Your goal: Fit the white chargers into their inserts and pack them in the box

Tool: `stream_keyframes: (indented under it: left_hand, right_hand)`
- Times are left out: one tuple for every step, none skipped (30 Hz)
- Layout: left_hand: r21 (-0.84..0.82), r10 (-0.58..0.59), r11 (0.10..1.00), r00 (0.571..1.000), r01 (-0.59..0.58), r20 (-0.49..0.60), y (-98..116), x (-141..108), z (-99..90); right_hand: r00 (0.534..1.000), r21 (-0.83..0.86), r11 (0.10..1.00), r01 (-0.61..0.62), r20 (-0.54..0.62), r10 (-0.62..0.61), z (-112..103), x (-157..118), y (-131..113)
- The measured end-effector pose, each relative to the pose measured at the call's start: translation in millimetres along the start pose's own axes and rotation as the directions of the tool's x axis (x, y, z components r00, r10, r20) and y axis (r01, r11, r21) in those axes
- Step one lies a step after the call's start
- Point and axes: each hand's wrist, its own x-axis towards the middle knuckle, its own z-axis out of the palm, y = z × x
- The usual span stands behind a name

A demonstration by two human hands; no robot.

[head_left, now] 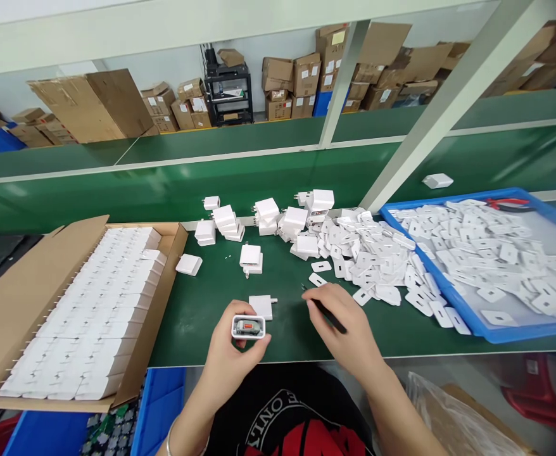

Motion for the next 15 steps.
stream_keyframes:
  left_hand:
    - [-0.034, -0.016, 0.999, 1.000, 0.016, 0.006, -4, 2, 0.2]
    - [-0.078, -0.025, 0.997, 1.000, 0.026, 0.020, -7, 3, 0.7]
    - [-0.127, -0.027, 0.991, 0.999, 0.031, 0.036, -11, 4, 1.4]
    - [-0.177, -0.024, 0.984, 0.998, 0.033, 0.054, -15, 4, 2.3]
    - [-0.222, -0.018, 0.974, 0.997, 0.033, 0.069, -19, 4, 3.3]
    - [-0.261, -0.011, 0.965, 0.997, 0.031, 0.080, -21, 3, 4.2]
    - [-0.295, -0.001, 0.955, 0.996, 0.026, 0.084, -24, 3, 5.2]
    - [-0.326, 0.009, 0.945, 0.996, 0.019, 0.084, -26, 3, 6.1]
    - [-0.354, 0.017, 0.935, 0.996, 0.014, 0.082, -27, 3, 7.1]
    - [-0.382, 0.021, 0.924, 0.997, 0.011, 0.080, -27, 3, 8.1]
    - [-0.409, 0.023, 0.913, 0.997, 0.012, 0.080, -28, 4, 9.2]
    - [-0.432, 0.021, 0.902, 0.996, 0.018, 0.084, -27, 5, 10.4]
    - [-0.448, 0.017, 0.894, 0.996, 0.027, 0.092, -27, 6, 11.6]
    - [-0.453, 0.013, 0.891, 0.995, 0.034, 0.100, -26, 7, 13.0]
    - [-0.446, 0.010, 0.894, 0.994, 0.038, 0.105, -25, 7, 14.5]
  right_hand:
    - [0.998, -0.120, 0.993, 0.006, 0.065, 0.002, 5, 3, 11]
    - [0.993, -0.210, 0.978, 0.013, 0.121, 0.013, 9, 5, 22]
    - [0.986, -0.272, 0.962, 0.016, 0.163, 0.030, 14, 7, 32]
    - [0.983, -0.312, 0.950, 0.007, 0.179, 0.051, 17, 7, 41]
    - [0.983, -0.337, 0.941, -0.014, 0.167, 0.075, 19, 6, 49]
    - [0.987, -0.359, 0.932, -0.049, 0.128, 0.101, 19, 4, 57]
    - [0.989, -0.382, 0.920, -0.090, 0.073, 0.127, 19, 1, 64]
    - [0.988, -0.408, 0.903, -0.132, 0.014, 0.151, 17, -1, 70]
    - [0.984, -0.431, 0.886, -0.172, -0.038, 0.172, 15, -3, 76]
    - [0.979, -0.445, 0.872, -0.204, -0.074, 0.192, 13, -5, 81]
    - [0.973, -0.447, 0.865, -0.229, -0.090, 0.211, 11, -6, 84]
    - [0.969, -0.435, 0.866, -0.247, -0.095, 0.229, 9, -6, 87]
    - [0.965, -0.409, 0.874, -0.261, -0.090, 0.246, 8, -6, 88]
    - [0.961, -0.369, 0.887, -0.276, -0.080, 0.266, 7, -5, 88]
    - [0.955, -0.314, 0.902, -0.296, -0.067, 0.290, 7, -4, 84]
